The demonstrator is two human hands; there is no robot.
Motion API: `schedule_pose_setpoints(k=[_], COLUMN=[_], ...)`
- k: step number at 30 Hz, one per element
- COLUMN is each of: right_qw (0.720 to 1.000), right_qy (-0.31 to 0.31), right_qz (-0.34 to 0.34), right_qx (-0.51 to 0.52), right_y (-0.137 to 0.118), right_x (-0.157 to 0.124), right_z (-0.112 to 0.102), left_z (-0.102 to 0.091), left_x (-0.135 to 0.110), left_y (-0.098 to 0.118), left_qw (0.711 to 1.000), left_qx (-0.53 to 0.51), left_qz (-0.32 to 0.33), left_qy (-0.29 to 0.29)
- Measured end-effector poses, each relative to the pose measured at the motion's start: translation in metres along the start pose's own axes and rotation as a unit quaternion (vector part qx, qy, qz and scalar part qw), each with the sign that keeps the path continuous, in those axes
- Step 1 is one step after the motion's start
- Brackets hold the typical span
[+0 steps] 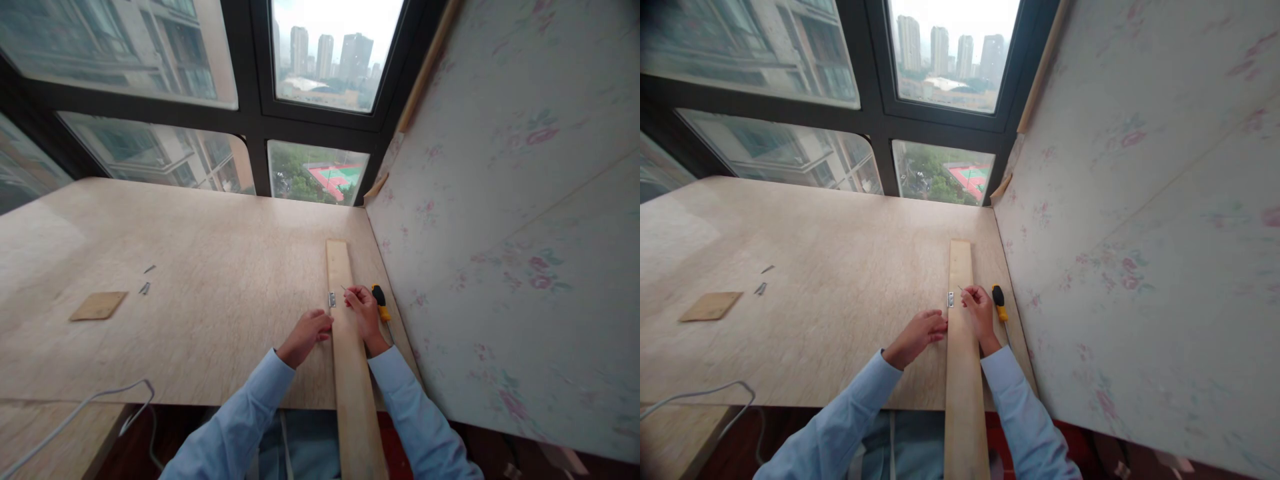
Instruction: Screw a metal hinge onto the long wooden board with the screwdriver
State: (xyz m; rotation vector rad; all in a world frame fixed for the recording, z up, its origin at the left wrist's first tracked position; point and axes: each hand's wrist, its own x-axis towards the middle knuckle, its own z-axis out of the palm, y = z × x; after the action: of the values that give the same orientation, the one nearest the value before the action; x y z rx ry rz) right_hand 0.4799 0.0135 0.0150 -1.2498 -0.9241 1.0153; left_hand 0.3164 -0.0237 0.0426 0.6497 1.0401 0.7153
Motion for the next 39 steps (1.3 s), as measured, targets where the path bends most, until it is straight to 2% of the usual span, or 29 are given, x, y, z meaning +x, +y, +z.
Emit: schedule_pose_setpoints(k=[3,7,9,15,22,31,39], right_qw=[0.999,0.996,0.995,0.992,0.993,0.997,0.996], right_qy=[0.017,0.036,0.041,0.038,0.032,0.030,0.026], right_qz=[0.005,0.012,0.016,0.027,0.030,0.029,0.031], right_qx=[0.033,0.077,0.093,0.121,0.110,0.060,0.073], right_y=[0.002,0.004,0.005,0.004,0.003,-0.003,-0.005], right_x=[0.001,0.002,0.002,0.001,-0.001,-0.004,-0.005], right_z=[-0.005,-0.012,-0.014,-0.015,-0.014,-0.013,-0.012], left_z=[-0.002,0.002,0.005,0.004,0.008,0.018,0.018], left_x=[0.002,0.004,0.005,0.022,0.043,0.053,0.059], left_y=[0.003,0.008,0.010,0.017,0.022,0.022,0.016], left_qw=[0.996,0.995,0.998,0.991,0.975,0.993,0.991], left_qx=[-0.077,-0.086,-0.056,0.136,0.217,0.090,0.097], left_qz=[-0.039,-0.043,-0.031,-0.005,0.013,0.023,0.031], left_qy=[-0.013,-0.003,-0.006,0.009,0.047,0.066,0.085])
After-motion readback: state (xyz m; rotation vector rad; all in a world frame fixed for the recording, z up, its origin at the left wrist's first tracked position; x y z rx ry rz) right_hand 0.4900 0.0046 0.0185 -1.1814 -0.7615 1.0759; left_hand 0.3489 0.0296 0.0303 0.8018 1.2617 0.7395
